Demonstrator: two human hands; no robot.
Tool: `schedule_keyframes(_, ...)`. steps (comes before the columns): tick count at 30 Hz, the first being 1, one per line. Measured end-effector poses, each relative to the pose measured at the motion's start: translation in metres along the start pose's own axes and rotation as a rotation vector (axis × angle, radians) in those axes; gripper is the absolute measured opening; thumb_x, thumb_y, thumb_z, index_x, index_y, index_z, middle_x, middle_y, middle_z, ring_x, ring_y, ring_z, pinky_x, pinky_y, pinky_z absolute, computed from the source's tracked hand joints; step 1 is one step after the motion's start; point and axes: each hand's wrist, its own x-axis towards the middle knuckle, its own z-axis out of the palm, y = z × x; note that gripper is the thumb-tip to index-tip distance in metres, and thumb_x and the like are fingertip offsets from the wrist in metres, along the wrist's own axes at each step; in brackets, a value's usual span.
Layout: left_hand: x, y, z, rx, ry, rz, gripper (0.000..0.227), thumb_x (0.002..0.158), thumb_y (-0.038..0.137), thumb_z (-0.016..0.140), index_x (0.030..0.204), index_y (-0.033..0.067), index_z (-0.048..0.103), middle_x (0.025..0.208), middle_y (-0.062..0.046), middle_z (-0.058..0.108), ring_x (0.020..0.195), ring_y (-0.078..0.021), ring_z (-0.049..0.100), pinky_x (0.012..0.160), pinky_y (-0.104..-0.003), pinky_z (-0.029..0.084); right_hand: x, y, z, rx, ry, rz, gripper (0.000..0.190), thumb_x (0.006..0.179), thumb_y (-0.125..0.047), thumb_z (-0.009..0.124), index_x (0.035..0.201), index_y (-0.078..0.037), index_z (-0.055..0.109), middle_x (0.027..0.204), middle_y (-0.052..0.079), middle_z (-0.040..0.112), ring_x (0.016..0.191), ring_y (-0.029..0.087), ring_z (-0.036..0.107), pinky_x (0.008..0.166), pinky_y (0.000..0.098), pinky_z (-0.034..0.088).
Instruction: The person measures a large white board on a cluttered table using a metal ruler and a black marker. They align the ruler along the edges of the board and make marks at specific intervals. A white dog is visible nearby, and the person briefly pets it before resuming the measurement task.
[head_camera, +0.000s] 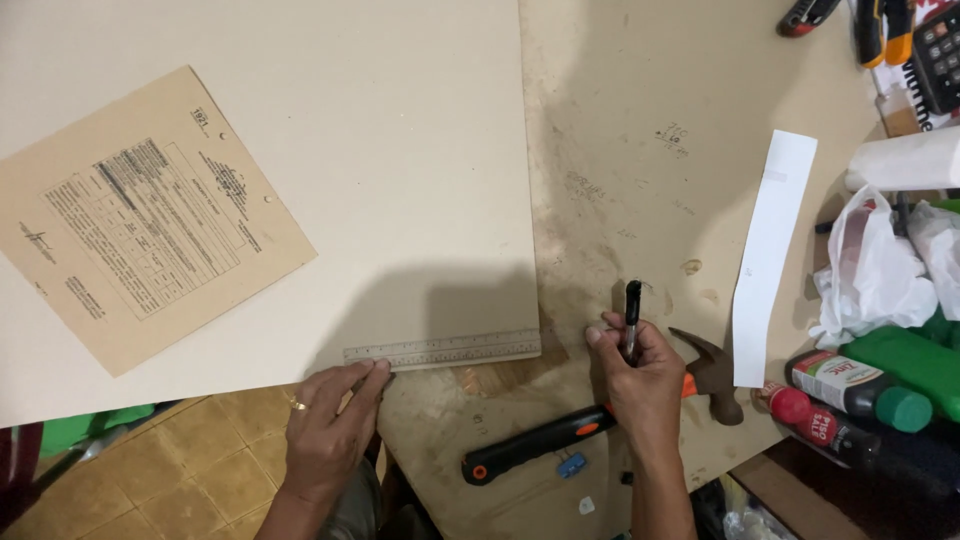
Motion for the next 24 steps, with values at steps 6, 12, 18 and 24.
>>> schedule_keyframes(6,-0.001,-0.002,-0.001,0.003,-0.043,-0.006,0.037,0.089,0.007,0.085,0.124,0.0102,0.072,0.111,-0.007,0.069,0.096,-0.0238,0.063,0.091,-0.035,0.058,0.000,0.000,0.000,-0.005,0.004,0.027,0.011,0.088,-0.018,0.077,0.086,-0.008,0.072,0.112,0.001,0.077,0.106,0.011,0.071,0.097,0.0265,0.054)
schedule_keyframes(12,0.002,0.001,0.000,0.012,-0.013,-0.006,0.031,0.088,0.005,0.086,0.117,0.0097,0.075,0.109,-0.007,0.071,0.099,-0.0238,0.064,0.096,-0.034,0.056,0.005,0.008,-0.001,0.035,-0.017,-0.007,0.014,0.088,-0.015,0.077,0.080,-0.009,0.068,0.110,0.003,0.077,0.107,0.011,0.070,0.096,0.0265,0.054)
schedule_keyframes(18,0.001,0.003,0.001,0.019,0.009,-0.022,0.030,0.089,0.005,0.085,0.117,0.0098,0.075,0.107,-0.007,0.070,0.098,-0.0240,0.065,0.096,-0.033,0.057,0.004,0.008,-0.001,0.033,-0.002,0.011,0.016,0.088,-0.018,0.078,0.080,-0.009,0.067,0.113,0.003,0.077,0.106,0.011,0.070,0.096,0.0271,0.056)
schedule_keyframes(24,-0.001,0.000,0.003,-0.008,0.009,-0.016,0.030,0.088,0.002,0.085,0.116,0.0080,0.075,0.108,-0.007,0.070,0.097,-0.0217,0.065,0.097,-0.034,0.057,0.003,0.004,0.000,0.020,0.007,0.023,0.018,0.087,-0.019,0.078,0.078,-0.010,0.066,0.115,0.003,0.077,0.108,0.011,0.070,0.099,0.0280,0.055)
